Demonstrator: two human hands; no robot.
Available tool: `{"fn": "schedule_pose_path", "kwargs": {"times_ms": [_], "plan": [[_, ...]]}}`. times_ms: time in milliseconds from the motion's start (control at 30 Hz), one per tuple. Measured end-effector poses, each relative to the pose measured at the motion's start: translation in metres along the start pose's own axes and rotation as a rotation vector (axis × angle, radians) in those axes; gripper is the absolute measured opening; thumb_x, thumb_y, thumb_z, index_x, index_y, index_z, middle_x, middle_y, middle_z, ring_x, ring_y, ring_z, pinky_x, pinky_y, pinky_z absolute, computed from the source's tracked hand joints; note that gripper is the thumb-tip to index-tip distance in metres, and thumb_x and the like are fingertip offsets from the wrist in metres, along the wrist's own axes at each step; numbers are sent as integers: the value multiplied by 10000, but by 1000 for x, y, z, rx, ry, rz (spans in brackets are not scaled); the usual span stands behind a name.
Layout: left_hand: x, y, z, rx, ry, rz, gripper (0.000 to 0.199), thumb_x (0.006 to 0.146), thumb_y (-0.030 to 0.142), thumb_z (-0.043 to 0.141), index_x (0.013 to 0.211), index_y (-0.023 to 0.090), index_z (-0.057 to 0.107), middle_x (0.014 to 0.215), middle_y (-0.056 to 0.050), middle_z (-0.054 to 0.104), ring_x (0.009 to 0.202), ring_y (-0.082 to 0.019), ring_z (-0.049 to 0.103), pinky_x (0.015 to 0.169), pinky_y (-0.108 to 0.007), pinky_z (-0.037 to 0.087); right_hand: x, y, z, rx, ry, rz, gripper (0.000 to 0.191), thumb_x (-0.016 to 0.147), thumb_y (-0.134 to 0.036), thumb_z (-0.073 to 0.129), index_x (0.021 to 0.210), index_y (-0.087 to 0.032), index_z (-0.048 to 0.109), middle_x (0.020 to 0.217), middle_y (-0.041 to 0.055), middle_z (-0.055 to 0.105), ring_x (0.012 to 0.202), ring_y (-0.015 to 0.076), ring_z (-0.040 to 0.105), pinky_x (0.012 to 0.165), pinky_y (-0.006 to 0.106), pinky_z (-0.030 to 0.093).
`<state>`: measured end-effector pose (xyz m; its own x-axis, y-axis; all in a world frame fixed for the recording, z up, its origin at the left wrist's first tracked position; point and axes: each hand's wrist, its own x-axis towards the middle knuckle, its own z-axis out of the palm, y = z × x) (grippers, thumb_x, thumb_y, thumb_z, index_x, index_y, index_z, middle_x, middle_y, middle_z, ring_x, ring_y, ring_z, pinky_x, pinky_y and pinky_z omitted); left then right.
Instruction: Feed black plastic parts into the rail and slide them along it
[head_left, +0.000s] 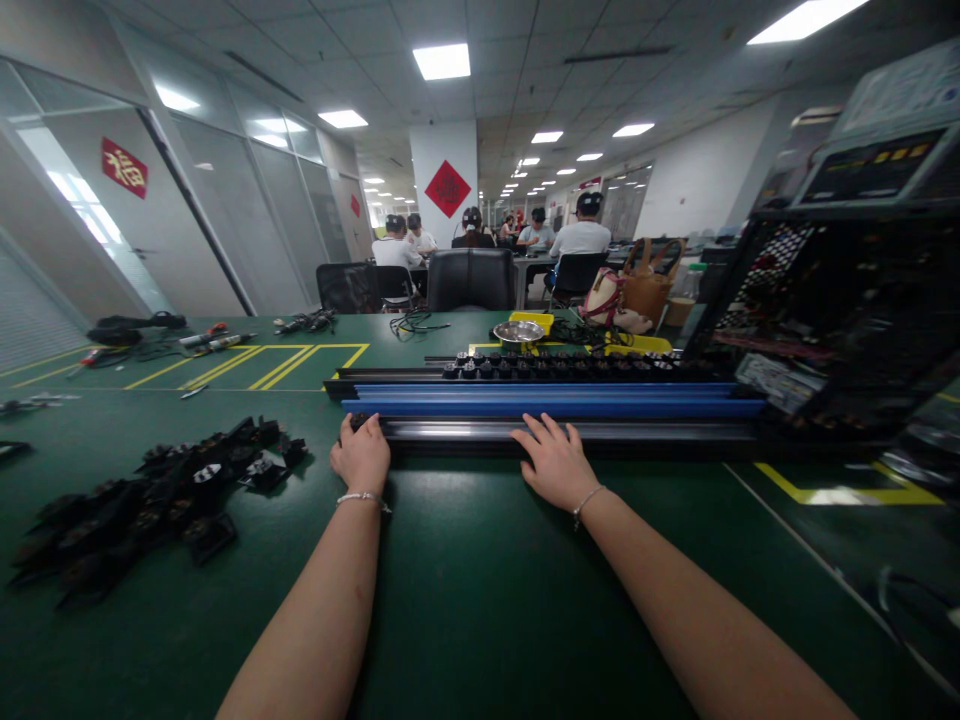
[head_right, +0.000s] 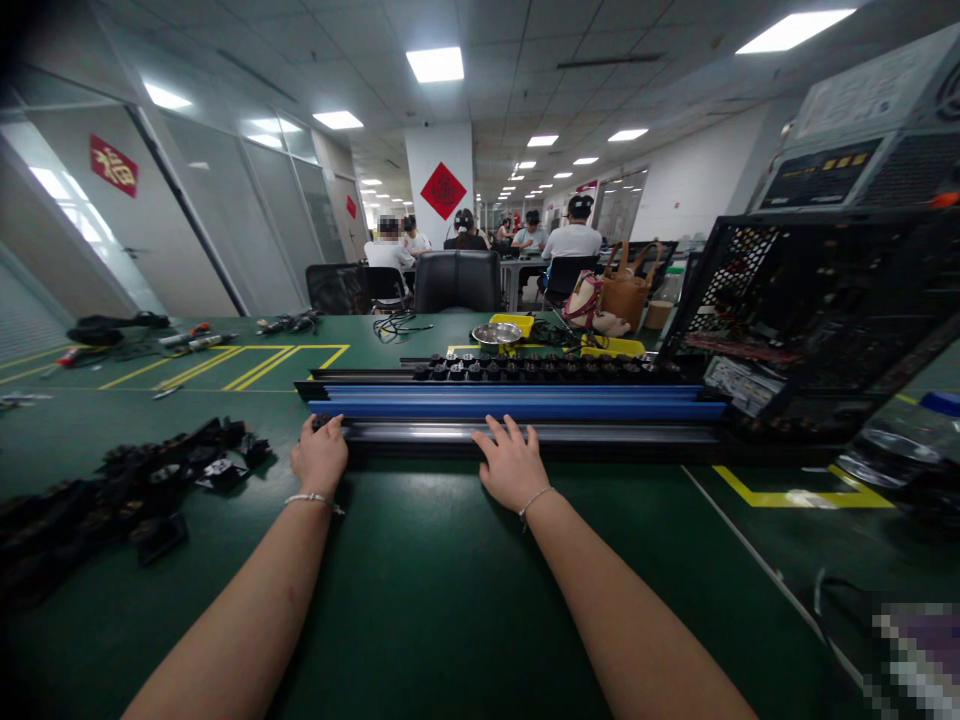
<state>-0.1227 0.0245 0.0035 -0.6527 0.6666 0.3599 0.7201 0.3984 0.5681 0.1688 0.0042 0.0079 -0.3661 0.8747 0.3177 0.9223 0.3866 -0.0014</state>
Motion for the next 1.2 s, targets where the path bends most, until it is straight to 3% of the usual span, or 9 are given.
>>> {"fn": "schedule_pose_path", "kwargs": {"times_ms": [433, 1200], "plan": [[6, -4, -3, -3, -59, 54, 433, 924, 307, 277, 1140, 225, 644, 1414, -135, 405, 1281, -243, 405, 1030, -456, 343, 0, -1, -2, 8, -2, 4, 475, 801, -268, 469, 1275, -286, 497, 1465, 64, 353, 1338, 307, 266, 1038, 550, 200], [17, -18, 2, -30, -34, 43, 453, 915, 347, 267, 1145, 227, 639, 1399, -119, 420, 1219, -275, 468, 1020, -457, 371, -1, 0, -1, -12, -2, -5, 466, 810, -272, 465, 1275, -288, 494, 1464, 62, 354, 1334, 300, 271, 1036, 547, 196]]}}
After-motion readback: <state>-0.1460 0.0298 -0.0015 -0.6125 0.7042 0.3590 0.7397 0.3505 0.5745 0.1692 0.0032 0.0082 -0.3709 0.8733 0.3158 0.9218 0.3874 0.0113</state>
